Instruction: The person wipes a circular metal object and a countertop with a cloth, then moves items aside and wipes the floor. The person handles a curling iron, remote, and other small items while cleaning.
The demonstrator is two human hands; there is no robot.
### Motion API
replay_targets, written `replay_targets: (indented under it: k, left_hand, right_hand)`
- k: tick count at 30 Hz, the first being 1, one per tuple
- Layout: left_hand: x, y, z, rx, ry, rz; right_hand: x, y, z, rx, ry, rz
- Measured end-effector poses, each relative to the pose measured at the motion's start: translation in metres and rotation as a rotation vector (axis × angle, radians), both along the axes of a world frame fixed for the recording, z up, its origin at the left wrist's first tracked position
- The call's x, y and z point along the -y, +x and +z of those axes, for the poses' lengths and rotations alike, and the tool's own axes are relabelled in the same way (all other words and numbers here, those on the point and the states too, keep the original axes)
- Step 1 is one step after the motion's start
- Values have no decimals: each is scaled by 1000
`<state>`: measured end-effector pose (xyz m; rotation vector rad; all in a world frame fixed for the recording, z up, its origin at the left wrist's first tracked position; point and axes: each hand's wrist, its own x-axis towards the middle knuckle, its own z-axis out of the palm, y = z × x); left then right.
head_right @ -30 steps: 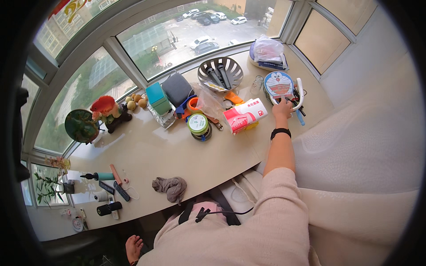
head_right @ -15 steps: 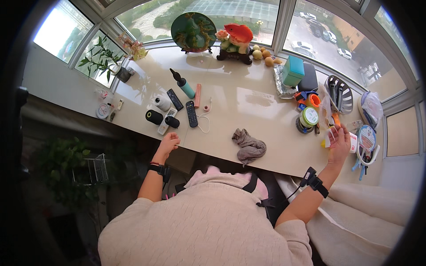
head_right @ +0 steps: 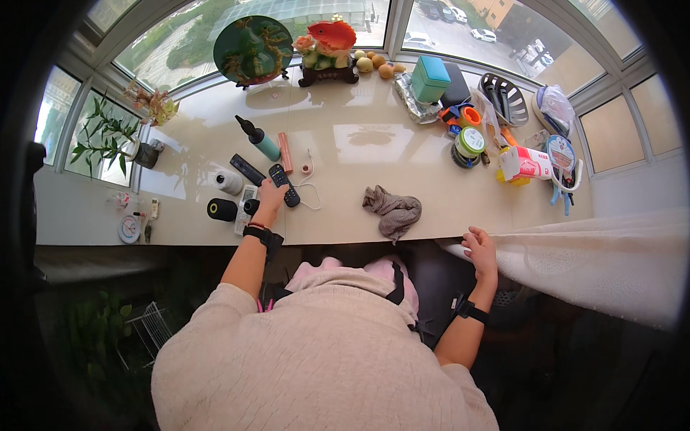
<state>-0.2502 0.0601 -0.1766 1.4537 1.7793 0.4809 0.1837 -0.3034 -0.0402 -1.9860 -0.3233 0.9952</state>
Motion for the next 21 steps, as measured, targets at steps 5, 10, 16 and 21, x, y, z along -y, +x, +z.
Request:
replay_targets:
  k: [5, 10, 16, 21]
  left_hand:
    - [-87, 8, 0, -273, -70, 202]
    - [-139, -18, -33, -176, -371, 316]
    - [-164, -41, -83, -569, -315, 30]
    - [-182, -68, -81, -1035, -13, -779]
  right_hand:
    - [51, -36, -8, 31, -210, 0]
    - [95, -77, -17, 8, -210, -102]
    - [132, -105, -29, -23, -256, -173]
    - [139, -101, -50, 76, -220, -152]
